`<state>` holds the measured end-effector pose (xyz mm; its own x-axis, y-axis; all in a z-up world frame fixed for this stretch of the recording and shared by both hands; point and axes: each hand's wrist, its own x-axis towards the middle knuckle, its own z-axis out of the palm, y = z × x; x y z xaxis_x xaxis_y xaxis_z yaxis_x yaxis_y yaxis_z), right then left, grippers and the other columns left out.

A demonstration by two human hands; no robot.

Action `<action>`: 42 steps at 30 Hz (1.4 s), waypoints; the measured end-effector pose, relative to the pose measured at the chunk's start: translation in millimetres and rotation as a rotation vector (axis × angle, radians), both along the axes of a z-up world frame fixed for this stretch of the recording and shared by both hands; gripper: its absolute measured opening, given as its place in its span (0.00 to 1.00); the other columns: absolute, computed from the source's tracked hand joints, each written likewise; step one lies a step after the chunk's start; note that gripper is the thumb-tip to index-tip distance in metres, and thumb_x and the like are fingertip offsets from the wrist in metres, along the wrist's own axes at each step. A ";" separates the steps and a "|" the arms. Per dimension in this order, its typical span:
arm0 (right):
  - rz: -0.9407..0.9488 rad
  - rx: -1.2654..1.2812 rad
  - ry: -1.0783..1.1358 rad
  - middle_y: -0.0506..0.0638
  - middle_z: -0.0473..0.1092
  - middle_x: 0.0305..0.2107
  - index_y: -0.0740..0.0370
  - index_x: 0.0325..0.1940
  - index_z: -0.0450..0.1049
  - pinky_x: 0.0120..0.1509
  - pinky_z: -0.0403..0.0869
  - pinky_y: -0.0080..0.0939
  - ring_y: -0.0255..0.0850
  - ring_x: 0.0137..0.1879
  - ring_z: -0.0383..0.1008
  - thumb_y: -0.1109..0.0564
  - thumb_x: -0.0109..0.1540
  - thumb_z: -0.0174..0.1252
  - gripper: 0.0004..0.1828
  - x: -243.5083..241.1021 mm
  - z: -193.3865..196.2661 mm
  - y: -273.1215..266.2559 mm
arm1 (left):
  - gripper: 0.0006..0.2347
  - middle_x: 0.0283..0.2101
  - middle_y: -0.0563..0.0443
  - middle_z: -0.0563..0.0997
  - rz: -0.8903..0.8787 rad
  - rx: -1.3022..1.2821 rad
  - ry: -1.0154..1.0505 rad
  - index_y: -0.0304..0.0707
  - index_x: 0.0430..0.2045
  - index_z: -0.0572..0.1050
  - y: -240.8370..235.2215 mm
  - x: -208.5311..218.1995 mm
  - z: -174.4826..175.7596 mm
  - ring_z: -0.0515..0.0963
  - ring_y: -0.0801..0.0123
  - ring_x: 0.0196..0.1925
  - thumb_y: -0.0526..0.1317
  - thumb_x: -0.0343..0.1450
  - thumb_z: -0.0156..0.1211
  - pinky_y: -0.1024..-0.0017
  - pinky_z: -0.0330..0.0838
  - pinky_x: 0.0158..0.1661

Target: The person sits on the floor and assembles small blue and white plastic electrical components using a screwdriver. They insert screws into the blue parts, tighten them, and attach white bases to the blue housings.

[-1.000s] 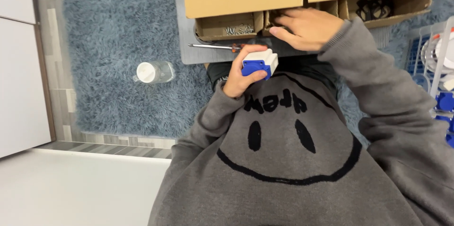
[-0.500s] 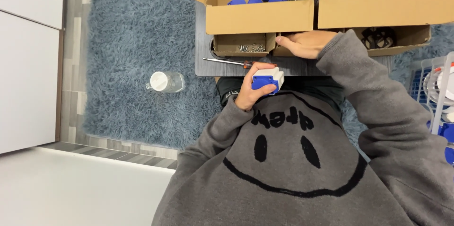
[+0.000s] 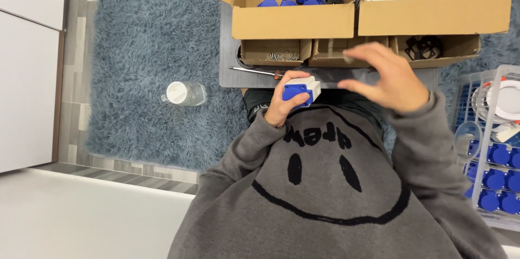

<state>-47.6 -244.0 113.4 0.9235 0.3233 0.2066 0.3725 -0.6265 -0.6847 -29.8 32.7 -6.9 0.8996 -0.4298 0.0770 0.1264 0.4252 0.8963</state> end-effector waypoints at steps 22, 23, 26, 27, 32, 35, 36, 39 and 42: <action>-0.061 0.486 -0.130 0.55 0.78 0.40 0.62 0.51 0.86 0.34 0.73 0.38 0.41 0.37 0.81 0.63 0.64 0.73 0.11 -36.3 -45.5 54.3 | 0.26 0.49 0.47 0.79 -0.048 0.060 -0.128 0.34 0.60 0.77 -1.0 -4.2 21.6 0.76 0.73 0.51 0.47 0.70 0.76 0.75 0.69 0.52; -0.061 0.485 -0.130 0.55 0.78 0.40 0.62 0.51 0.86 0.34 0.73 0.38 0.41 0.37 0.81 0.63 0.64 0.73 0.11 -36.8 -48.9 53.6 | 0.26 0.49 0.47 0.79 -0.048 0.059 -0.128 0.34 0.60 0.77 -0.8 -4.2 21.0 0.76 0.73 0.51 0.47 0.70 0.76 0.75 0.69 0.52; -0.049 0.570 -0.108 0.59 0.80 0.42 0.68 0.53 0.84 0.41 0.79 0.39 0.45 0.41 0.83 0.66 0.62 0.74 0.15 -37.1 -54.7 51.6 | 0.25 0.50 0.46 0.78 -0.062 0.062 -0.148 0.34 0.61 0.76 -0.8 -3.4 20.7 0.75 0.71 0.53 0.47 0.71 0.75 0.73 0.67 0.55; -0.048 0.577 -0.124 0.60 0.80 0.42 0.70 0.52 0.83 0.42 0.79 0.39 0.45 0.41 0.83 0.67 0.62 0.74 0.14 -37.5 -54.3 51.6 | 0.26 0.50 0.46 0.79 -0.066 0.068 -0.152 0.34 0.61 0.76 -0.6 -3.6 21.2 0.76 0.71 0.53 0.48 0.71 0.76 0.73 0.67 0.55; -0.043 0.525 -0.185 0.60 0.81 0.43 0.69 0.49 0.83 0.42 0.80 0.41 0.45 0.40 0.82 0.66 0.62 0.74 0.12 -37.4 -49.0 50.7 | 0.26 0.52 0.46 0.79 -0.081 0.098 -0.174 0.35 0.61 0.76 -0.5 -3.2 22.5 0.76 0.71 0.55 0.48 0.71 0.77 0.71 0.68 0.57; -0.083 0.475 -0.216 0.57 0.79 0.43 0.65 0.47 0.86 0.42 0.79 0.42 0.42 0.39 0.82 0.65 0.62 0.75 0.10 -40.5 -48.9 49.8 | 0.26 0.52 0.45 0.79 -0.087 0.107 -0.187 0.35 0.61 0.76 -0.7 -3.5 22.8 0.76 0.70 0.55 0.47 0.71 0.77 0.70 0.68 0.57; -0.090 0.454 -0.218 0.57 0.80 0.42 0.65 0.47 0.86 0.42 0.79 0.43 0.43 0.38 0.82 0.65 0.62 0.75 0.10 -41.7 -47.1 49.8 | 0.26 0.52 0.46 0.79 -0.091 0.122 -0.190 0.36 0.61 0.76 0.0 -3.8 23.2 0.76 0.70 0.56 0.48 0.71 0.78 0.69 0.68 0.58; -0.108 0.426 -0.224 0.56 0.81 0.42 0.63 0.47 0.87 0.41 0.79 0.43 0.44 0.37 0.82 0.65 0.63 0.74 0.09 -43.0 -42.2 51.4 | 0.27 0.52 0.46 0.79 -0.093 0.145 -0.203 0.37 0.62 0.76 0.2 -2.0 24.5 0.76 0.69 0.57 0.48 0.71 0.78 0.68 0.68 0.60; -0.135 0.422 -0.225 0.56 0.82 0.41 0.63 0.47 0.87 0.41 0.79 0.44 0.45 0.36 0.82 0.66 0.63 0.74 0.09 -42.7 -45.9 52.6 | 0.27 0.52 0.46 0.79 -0.087 0.154 -0.211 0.37 0.62 0.75 -1.8 -0.4 27.0 0.76 0.69 0.57 0.48 0.71 0.78 0.66 0.68 0.60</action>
<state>-90.4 -191.3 67.5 0.8686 0.0493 0.4931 0.4752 -0.3647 -0.8007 -30.2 30.9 20.1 0.8299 -0.5256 0.1870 -0.0402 0.2780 0.9597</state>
